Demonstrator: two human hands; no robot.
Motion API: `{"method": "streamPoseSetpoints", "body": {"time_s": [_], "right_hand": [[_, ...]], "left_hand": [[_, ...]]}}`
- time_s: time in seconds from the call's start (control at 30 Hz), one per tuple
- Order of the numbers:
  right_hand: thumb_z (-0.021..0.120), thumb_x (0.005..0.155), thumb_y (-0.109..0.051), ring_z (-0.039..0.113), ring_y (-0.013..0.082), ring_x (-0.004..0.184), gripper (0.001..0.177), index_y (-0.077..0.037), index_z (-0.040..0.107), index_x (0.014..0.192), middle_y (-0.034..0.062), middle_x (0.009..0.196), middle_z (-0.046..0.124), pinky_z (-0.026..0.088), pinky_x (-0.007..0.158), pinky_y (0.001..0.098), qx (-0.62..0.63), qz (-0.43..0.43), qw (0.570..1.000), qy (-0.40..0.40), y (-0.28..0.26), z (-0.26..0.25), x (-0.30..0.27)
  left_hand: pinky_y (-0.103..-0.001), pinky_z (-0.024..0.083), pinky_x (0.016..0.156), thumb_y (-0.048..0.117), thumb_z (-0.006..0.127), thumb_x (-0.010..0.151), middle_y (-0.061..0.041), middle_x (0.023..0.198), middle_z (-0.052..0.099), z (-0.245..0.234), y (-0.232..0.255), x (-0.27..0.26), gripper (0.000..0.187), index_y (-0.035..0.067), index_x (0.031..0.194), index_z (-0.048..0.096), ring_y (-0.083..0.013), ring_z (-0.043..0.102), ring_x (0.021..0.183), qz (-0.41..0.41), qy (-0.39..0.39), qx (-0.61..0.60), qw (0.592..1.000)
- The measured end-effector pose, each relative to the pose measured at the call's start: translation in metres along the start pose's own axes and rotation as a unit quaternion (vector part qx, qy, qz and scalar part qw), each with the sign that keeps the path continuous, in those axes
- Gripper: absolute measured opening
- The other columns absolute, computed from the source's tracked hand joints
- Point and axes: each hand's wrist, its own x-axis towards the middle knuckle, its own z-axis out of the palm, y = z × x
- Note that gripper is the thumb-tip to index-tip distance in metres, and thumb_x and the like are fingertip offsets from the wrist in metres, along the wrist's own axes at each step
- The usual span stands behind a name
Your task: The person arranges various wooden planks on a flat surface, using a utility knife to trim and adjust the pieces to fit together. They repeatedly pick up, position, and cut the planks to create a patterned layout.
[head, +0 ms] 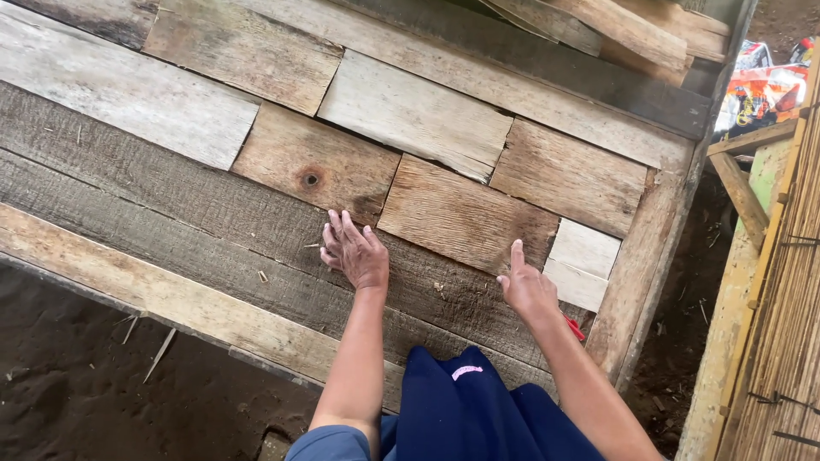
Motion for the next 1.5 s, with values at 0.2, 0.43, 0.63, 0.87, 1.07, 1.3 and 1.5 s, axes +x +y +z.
{"method": "streamPoseSetpoints", "body": {"time_s": [0.2,0.43,0.63,0.87,1.07,1.3,1.5], "right_hand": [[0.052,0.101,-0.033,0.069,0.0487,0.113,0.077,-0.011,0.013,0.163,0.0273,0.118,0.07,0.052,0.099,0.0622,0.002,0.0,1.0,-0.002,0.003,0.001,-0.001],[0.053,0.1,-0.034,0.067,0.0489,0.114,0.079,-0.013,0.012,0.164,0.0277,0.119,0.07,0.051,0.1,0.0625,0.004,0.0,1.0,0.005,0.002,0.002,-0.003],[0.051,0.101,-0.032,0.067,0.0484,0.117,0.08,-0.012,0.008,0.165,0.0289,0.122,0.068,0.051,0.101,0.062,0.026,0.001,1.0,0.006,-0.001,-0.003,-0.018],[0.053,0.1,-0.028,0.065,0.0458,0.119,0.073,-0.019,0.019,0.165,0.0261,0.133,0.064,0.054,0.098,0.06,0.14,-0.007,0.989,0.045,-0.006,-0.019,-0.083],[0.055,0.098,-0.023,0.065,0.0432,0.119,0.069,-0.018,0.029,0.161,0.0249,0.141,0.058,0.057,0.095,0.0571,0.195,-0.055,0.978,0.053,0.025,0.044,-0.099],[0.048,0.093,-0.015,0.068,0.0413,0.112,0.058,-0.015,0.044,0.151,0.0193,0.127,0.063,0.062,0.088,0.0505,0.174,-0.107,0.971,0.121,0.066,0.16,-0.068],[0.031,0.106,-0.041,0.072,0.0365,0.108,0.04,-0.027,0.05,0.139,0.0117,0.119,0.069,0.059,0.088,0.0521,0.206,-0.016,0.976,0.063,0.06,0.09,-0.119]], "left_hand": [[-0.063,0.02,0.11,0.029,0.053,0.097,-0.008,0.166,0.033,-0.007,0.003,0.001,0.059,0.015,0.153,0.039,-0.0355,0.03,0.146,0.006,-0.001,0.0,1.0],[-0.064,0.021,0.11,0.029,0.053,0.098,-0.008,0.167,0.034,-0.007,0.004,0.0,0.058,0.014,0.152,0.039,-0.0365,0.031,0.146,0.007,0.008,0.006,1.0],[-0.065,0.022,0.109,0.025,0.054,0.097,-0.005,0.167,0.032,-0.001,-0.005,-0.002,0.057,0.018,0.152,0.041,-0.0362,0.032,0.144,0.018,0.016,-0.03,0.999],[-0.04,0.033,0.092,0.024,0.07,0.091,0.007,0.118,0.064,-0.019,0.012,-0.082,0.018,0.03,0.107,0.076,-0.0197,0.05,0.11,0.297,-0.016,-0.165,0.94],[-0.036,0.042,0.083,0.031,0.075,0.088,0.007,0.112,0.063,-0.034,0.015,-0.111,0.013,0.027,0.101,0.075,-0.0202,0.056,0.106,0.334,-0.049,-0.163,0.927],[-0.036,0.042,0.083,0.034,0.065,0.096,0.005,0.1,0.06,-0.012,0.005,-0.117,0.007,0.027,0.094,0.065,-0.022,0.057,0.106,0.35,-0.029,-0.128,0.928],[-0.037,0.045,0.093,0.025,0.066,0.096,0.004,0.106,0.07,-0.056,0.01,-0.148,0.013,0.025,0.106,0.074,-0.0208,0.061,0.114,0.384,-0.068,-0.156,0.908]]}}
